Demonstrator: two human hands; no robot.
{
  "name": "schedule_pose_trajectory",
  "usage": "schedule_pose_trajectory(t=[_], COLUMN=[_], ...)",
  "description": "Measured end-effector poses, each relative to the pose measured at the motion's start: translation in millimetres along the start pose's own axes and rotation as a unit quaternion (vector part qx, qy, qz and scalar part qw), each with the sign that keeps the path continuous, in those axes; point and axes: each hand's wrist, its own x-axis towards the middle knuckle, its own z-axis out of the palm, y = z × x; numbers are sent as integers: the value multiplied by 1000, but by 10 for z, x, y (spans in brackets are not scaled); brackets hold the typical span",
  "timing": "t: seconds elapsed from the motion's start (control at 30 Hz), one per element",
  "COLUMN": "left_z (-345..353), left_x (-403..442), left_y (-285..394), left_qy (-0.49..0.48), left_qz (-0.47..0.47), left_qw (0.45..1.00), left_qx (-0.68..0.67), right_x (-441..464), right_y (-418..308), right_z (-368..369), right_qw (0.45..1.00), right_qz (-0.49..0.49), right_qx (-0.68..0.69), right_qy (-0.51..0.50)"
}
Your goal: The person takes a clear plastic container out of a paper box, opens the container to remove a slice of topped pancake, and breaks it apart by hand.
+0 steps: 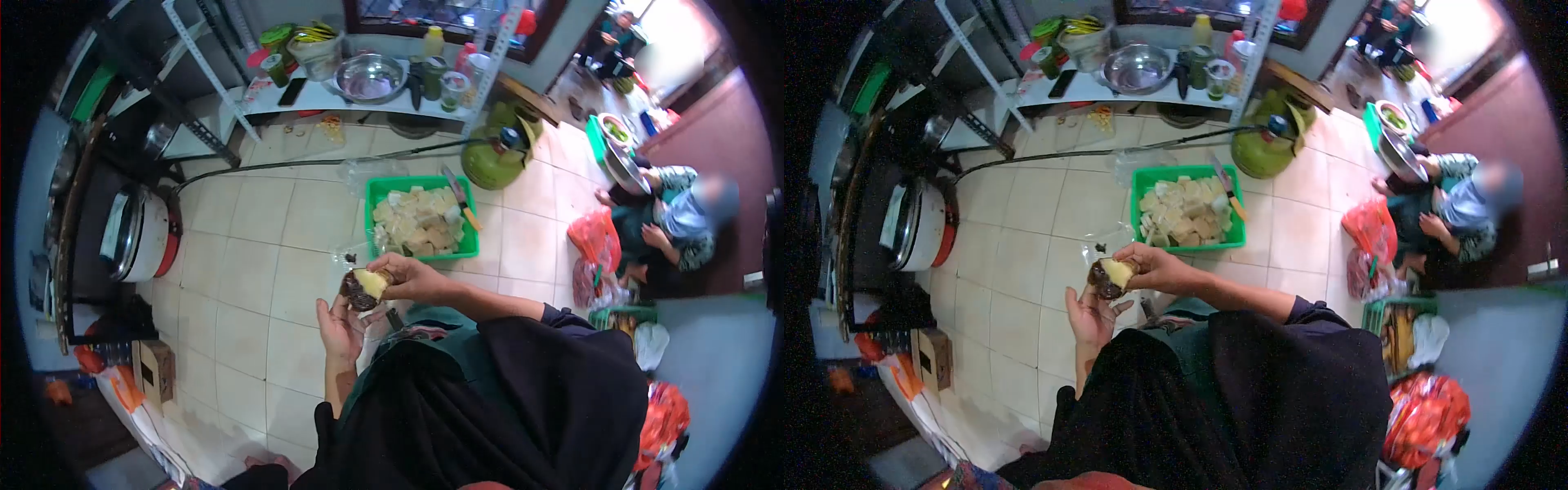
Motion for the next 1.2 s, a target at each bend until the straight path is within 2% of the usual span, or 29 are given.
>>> schedule_pose_trajectory(t=[0.03, 0.07, 0.17, 0.2, 0.33, 0.53, 0.67, 0.7, 0.8, 0.9, 1.0, 1.13, 1.2], left_z=[27, 85, 165, 104, 102, -89, -371, -468, -771, -931, -947, -799, -788], left_x=[165, 283, 659, 760, 980, 892, 975, 1072, 1348, 1555, 1739, 1859, 1886], left_y=[-32, -45, -66, -72, 115, 461, 885, 1043, 1408, 1658, 1764, 1822, 1815], left_qy=[45, 75, 127, 101, 101, 147, 142, 139, 29, -13, -110, -121, -125], left_qz=[-5, -11, -17, -11, -10, 8, -34, -55, -106, -170, -156, -153, -149], left_qw=[999, 997, 991, 994, 993, 986, 986, 985, 994, 984, 980, 977, 980], left_qx=[-7, -20, -47, -39, -58, -74, -79, -85, 2, 50, 58, 84, 52], right_x=[89, 190, 447, 530, 801, 1296, 1636, 1741, 1866, 1926, 1964, 1946, 1964], right_y=[-26, 23, -133, -104, -233, -283, -190, -166, -122, -82, -147, -133, -201], right_z=[-174, -332, -624, -720, -792, -552, -286, -213, -26, 42, 56, 22, 1], right_qw=[982, 999, 999, 1000, 997, 993, 996, 998, 995, 990, 985, 980, 978], right_qz=[-6, 13, 32, 21, 14, 63, 85, 63, 15, -12, -51, -69, -78], right_qx=[-190, -50, -20, 9, -71, -69, -8, -10, -36, 39, 61, 61, 76], right_qy=[22, 17, -6, -13, -17, -75, -23, 8, 89, 135, 155, 178, 179])
